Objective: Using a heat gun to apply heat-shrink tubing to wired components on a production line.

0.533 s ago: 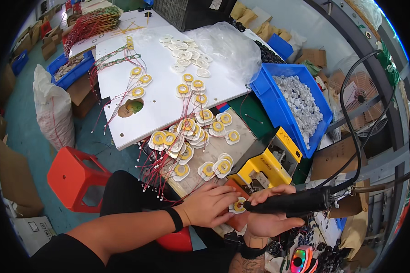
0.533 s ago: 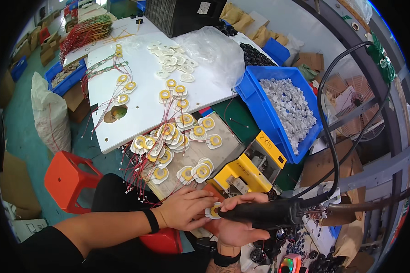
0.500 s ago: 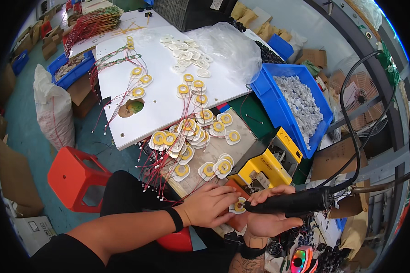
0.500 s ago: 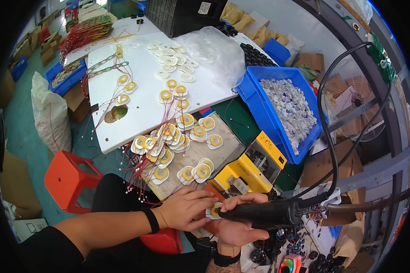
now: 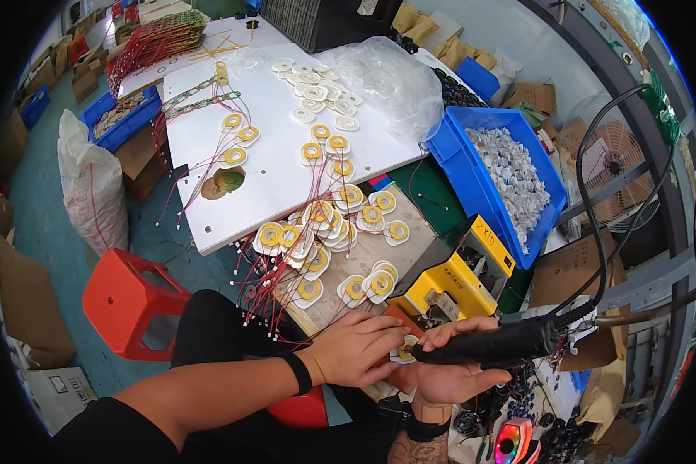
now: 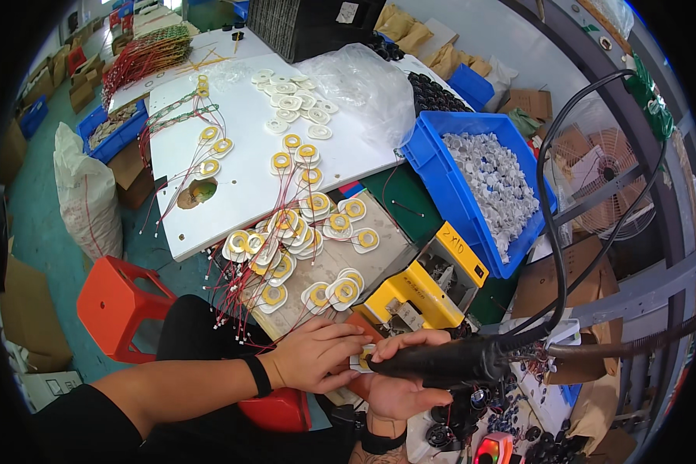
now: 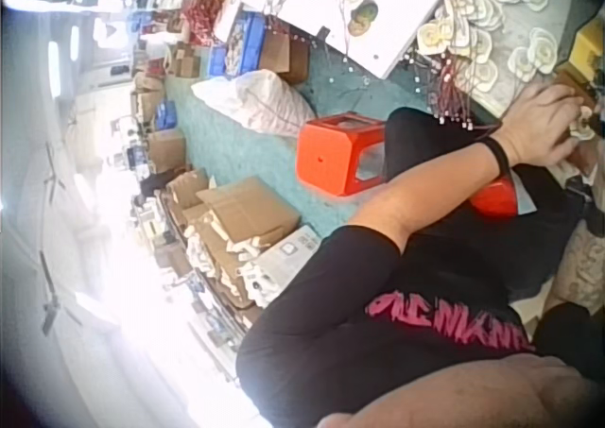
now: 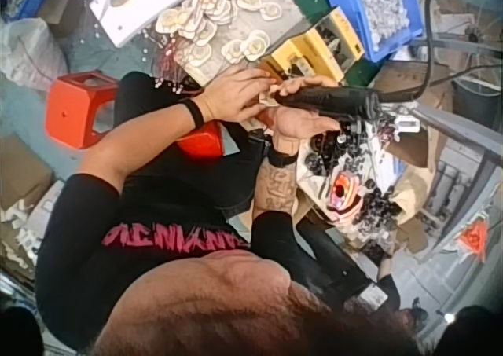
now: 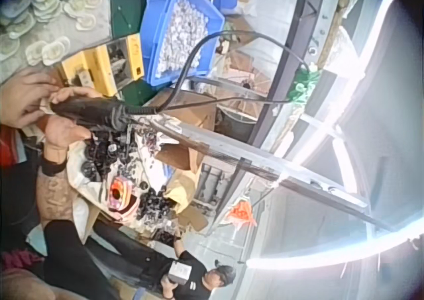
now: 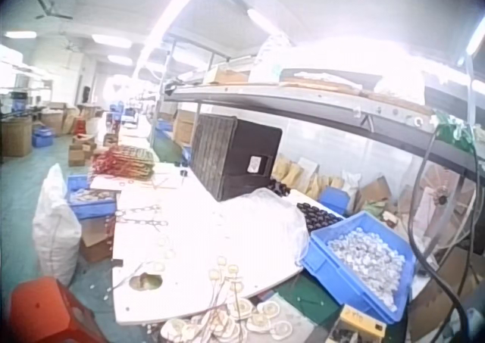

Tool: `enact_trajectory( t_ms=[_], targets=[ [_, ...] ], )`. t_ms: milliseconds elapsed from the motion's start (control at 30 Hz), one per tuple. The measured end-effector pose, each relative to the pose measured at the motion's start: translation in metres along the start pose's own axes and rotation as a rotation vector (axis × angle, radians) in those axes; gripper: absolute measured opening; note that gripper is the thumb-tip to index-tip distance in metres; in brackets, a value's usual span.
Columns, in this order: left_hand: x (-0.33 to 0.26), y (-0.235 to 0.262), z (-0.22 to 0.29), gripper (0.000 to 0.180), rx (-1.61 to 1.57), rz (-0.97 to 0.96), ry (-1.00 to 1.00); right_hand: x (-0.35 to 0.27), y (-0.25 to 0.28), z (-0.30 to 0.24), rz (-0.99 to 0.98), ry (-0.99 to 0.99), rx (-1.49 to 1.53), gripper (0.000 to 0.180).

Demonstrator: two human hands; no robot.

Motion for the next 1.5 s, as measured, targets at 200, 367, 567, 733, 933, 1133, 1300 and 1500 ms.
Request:
enact_trajectory(
  t_ms=[200,367,567,733,933,1133,1300,1500],
  targets=[
    [0.001,0.000,0.001,0.048,0.004,-0.001,-0.002,-0.002,0.000,0.002,0.018,0.006,-0.010,0.098],
    [0.001,-0.001,0.000,0.050,0.000,0.005,-0.006,-0.002,-0.002,0.006,0.013,-0.002,-0.024,0.098],
    [0.001,0.007,-0.001,0.052,-0.009,0.000,0.005,-0.004,-0.005,0.012,-0.087,0.031,-0.025,0.096],
    [0.005,0.010,0.003,0.053,-0.039,-0.024,-0.022,-0.007,-0.004,0.012,-0.047,-0.002,0.003,0.099],
    [0.005,-0.020,-0.013,0.053,-0.094,-0.202,0.100,-0.020,0.045,0.044,-0.227,0.130,-0.876,0.051],
    [0.010,-0.004,0.022,0.030,-0.367,0.040,0.348,-0.044,-0.010,-0.023,-0.224,0.002,-0.112,0.087],
    [0.029,-0.015,0.038,0.029,-0.446,-0.169,0.278,-0.062,0.019,-0.112,-0.232,0.071,-0.179,0.080],
    [0.017,-0.016,0.018,0.029,-0.318,-0.233,0.168,-0.076,0.047,-0.133,-0.168,-0.067,-0.363,0.057]
  ],
)
Point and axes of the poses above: each hand's wrist, its own x-axis towards the middle knuckle, its own y-axis out of the back of the hand, z = x × y, the point moved 3 cm from there along x, towards the middle knuckle, and after that the axes turned 4 degrees about z, right-handed, at the moved point
